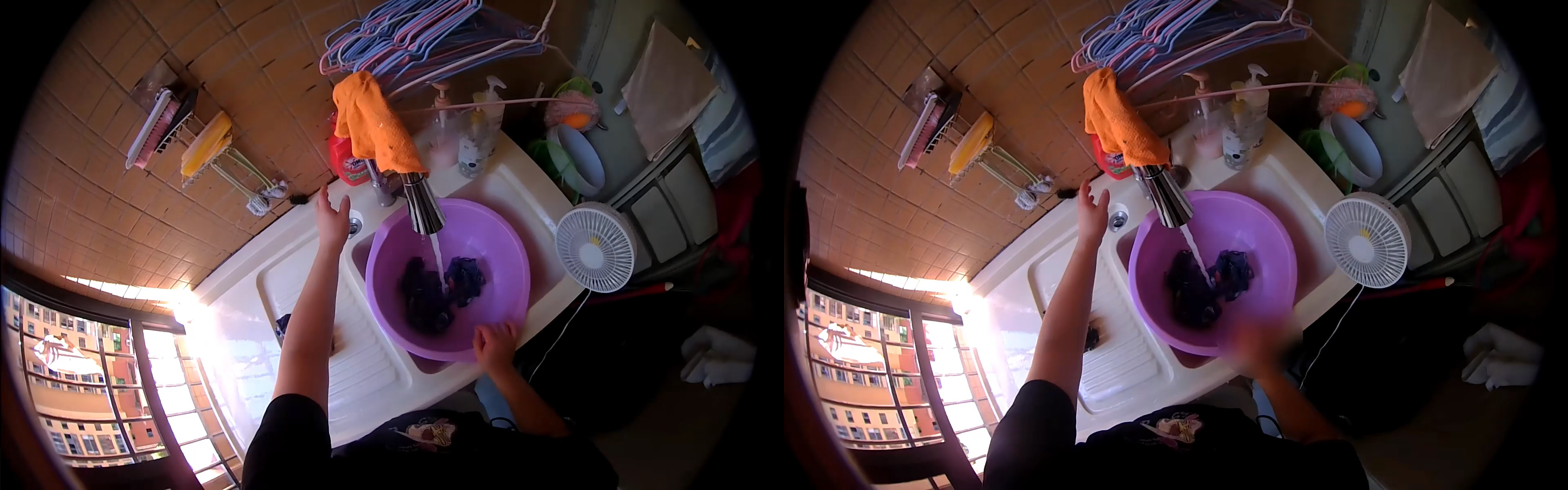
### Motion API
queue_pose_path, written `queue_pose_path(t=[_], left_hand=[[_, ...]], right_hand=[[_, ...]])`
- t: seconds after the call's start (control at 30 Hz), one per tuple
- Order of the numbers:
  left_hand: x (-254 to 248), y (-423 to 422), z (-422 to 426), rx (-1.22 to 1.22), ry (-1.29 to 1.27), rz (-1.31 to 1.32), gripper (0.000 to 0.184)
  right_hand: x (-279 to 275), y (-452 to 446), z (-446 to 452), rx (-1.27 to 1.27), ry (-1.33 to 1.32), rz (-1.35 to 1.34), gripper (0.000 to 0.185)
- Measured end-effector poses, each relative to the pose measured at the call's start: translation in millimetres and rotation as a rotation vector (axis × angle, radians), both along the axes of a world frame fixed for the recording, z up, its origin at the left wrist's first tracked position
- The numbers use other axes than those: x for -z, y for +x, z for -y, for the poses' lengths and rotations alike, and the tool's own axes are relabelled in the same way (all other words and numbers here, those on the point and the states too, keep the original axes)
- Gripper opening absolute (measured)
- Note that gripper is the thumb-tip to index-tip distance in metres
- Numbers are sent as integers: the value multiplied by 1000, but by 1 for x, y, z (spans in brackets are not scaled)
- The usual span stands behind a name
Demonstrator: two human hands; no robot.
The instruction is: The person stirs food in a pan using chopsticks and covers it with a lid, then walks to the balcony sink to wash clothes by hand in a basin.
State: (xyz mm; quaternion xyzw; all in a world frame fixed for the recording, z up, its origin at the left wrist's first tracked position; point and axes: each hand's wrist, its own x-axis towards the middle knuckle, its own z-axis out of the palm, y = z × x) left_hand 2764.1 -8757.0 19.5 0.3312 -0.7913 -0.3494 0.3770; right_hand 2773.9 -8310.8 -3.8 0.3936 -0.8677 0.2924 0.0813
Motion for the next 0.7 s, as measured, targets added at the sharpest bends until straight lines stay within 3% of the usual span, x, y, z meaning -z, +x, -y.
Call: queue_pose_path(t=[0.1,0.23,0.3,0.33,0.37,0.4,0.43,0.5,0.53,0.6,0.7], left_hand=[[-17,97,-61,42,78,89,51],[-15,227,-124,-116,-61,108,34],[-2,283,-141,-218,-107,125,29],[-5,303,-153,-297,-4,98,26],[-1,326,-163,-345,-8,86,26],[7,348,-168,-429,-57,106,26],[16,368,-172,-509,-103,126,26],[27,402,-184,-613,-99,124,27],[30,417,-190,-667,-101,155,29],[41,454,-199,-760,-100,177,31],[72,529,-208,-998,-186,407,42]], right_hand=[[-1,2,-1,-29,124,6,4],[-22,-8,20,-297,197,190,10],[0,-24,49,-278,85,375,16],[19,-36,68,-260,46,376,19],[51,-60,92,-224,123,398,19],[115,-98,113,-281,17,629,19],[73,-96,133,-82,23,1241,23],[75,-106,155,43,-192,1704,28],[95,-118,167,9,-169,1695,28],[142,-137,184,161,-450,2040,31],[130,-127,203,170,-473,2047,31]])
